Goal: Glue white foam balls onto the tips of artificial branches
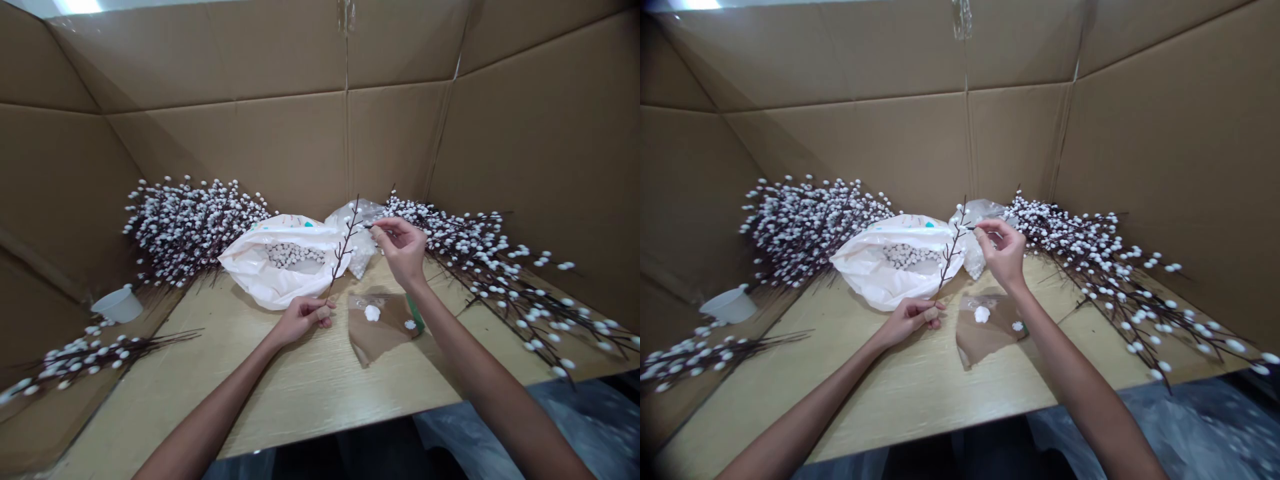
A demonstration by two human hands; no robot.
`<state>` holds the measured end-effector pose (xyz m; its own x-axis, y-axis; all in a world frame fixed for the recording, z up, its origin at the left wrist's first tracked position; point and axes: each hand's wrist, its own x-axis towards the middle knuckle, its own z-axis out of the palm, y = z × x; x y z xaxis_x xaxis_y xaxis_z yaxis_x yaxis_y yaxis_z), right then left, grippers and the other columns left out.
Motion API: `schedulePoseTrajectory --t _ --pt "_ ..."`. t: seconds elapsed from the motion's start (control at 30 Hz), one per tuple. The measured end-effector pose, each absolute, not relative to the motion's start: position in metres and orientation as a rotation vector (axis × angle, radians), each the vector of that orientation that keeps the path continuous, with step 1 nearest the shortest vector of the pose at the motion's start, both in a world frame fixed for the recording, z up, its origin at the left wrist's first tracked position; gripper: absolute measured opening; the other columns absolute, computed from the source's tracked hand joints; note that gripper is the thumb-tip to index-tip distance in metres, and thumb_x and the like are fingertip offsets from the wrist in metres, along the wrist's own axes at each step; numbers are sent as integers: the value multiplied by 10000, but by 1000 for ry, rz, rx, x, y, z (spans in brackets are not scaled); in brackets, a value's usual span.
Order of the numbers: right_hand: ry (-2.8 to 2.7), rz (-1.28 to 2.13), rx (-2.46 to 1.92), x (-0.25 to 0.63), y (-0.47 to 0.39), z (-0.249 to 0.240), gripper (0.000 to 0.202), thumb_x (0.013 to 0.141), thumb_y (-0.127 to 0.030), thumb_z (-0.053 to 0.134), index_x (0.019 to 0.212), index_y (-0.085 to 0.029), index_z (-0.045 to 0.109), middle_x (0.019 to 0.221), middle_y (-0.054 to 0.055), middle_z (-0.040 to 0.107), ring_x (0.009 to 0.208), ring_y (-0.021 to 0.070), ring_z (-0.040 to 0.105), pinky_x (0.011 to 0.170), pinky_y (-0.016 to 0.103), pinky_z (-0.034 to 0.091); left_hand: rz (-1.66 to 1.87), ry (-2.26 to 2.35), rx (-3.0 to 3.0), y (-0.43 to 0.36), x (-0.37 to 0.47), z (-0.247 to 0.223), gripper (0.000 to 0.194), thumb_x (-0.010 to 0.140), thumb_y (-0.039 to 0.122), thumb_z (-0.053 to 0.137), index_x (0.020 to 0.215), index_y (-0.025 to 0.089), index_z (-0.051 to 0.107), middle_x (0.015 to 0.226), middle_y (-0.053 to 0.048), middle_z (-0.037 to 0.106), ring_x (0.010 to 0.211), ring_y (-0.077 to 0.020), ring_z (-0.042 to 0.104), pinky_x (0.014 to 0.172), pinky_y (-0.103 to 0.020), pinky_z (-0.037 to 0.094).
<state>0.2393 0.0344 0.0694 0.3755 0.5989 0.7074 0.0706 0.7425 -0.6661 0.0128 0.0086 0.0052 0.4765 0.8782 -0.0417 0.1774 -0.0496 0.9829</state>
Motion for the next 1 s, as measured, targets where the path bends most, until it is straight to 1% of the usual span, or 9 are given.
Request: schedulePoseTrajectory --t 0.17,0.37,0.5,0.6,0.77,1.0 --pt "-1377 192 -754 227 24 65 73 765 -201 631 818 -205 682 816 39 702 764 180 654 702 314 538 742 951 1558 8 12 5 445 706 473 717 896 70 714 641 -58 700 563 -128 599 610 -249 484" --pt "-1465 100 -777 225 23 63 104 788 -169 609 835 -196 698 826 47 716 749 170 652 678 297 536 741 940 1554 9 12 4 478 692 483 726 903 54 712 639 -61 698 557 -122 593 609 -243 483" --pt "-1475 85 -787 225 25 61 121 784 -145 605 838 -177 709 824 57 719 733 168 654 669 292 537 745 938 1538 9 13 4 477 686 478 732 902 54 710 637 -58 697 559 -118 593 609 -239 482" --pt "-1462 89 -804 226 27 59 131 777 -140 607 841 -186 711 833 49 720 742 171 662 670 293 542 744 942 1531 9 13 3 467 688 467 735 905 55 710 635 -57 699 558 -119 596 606 -236 482" --pt "-1420 120 -823 226 30 57 137 778 -157 611 849 -211 714 853 35 726 777 181 673 687 303 547 742 940 1527 9 12 2 441 695 461 731 903 73 714 637 -52 704 558 -127 609 605 -242 488" --pt "-1373 159 -799 227 30 57 129 780 -177 618 851 -213 719 832 33 730 765 177 675 691 305 557 739 942 1521 10 11 2 450 691 473 731 905 77 717 632 -52 700 567 -136 619 616 -251 493"
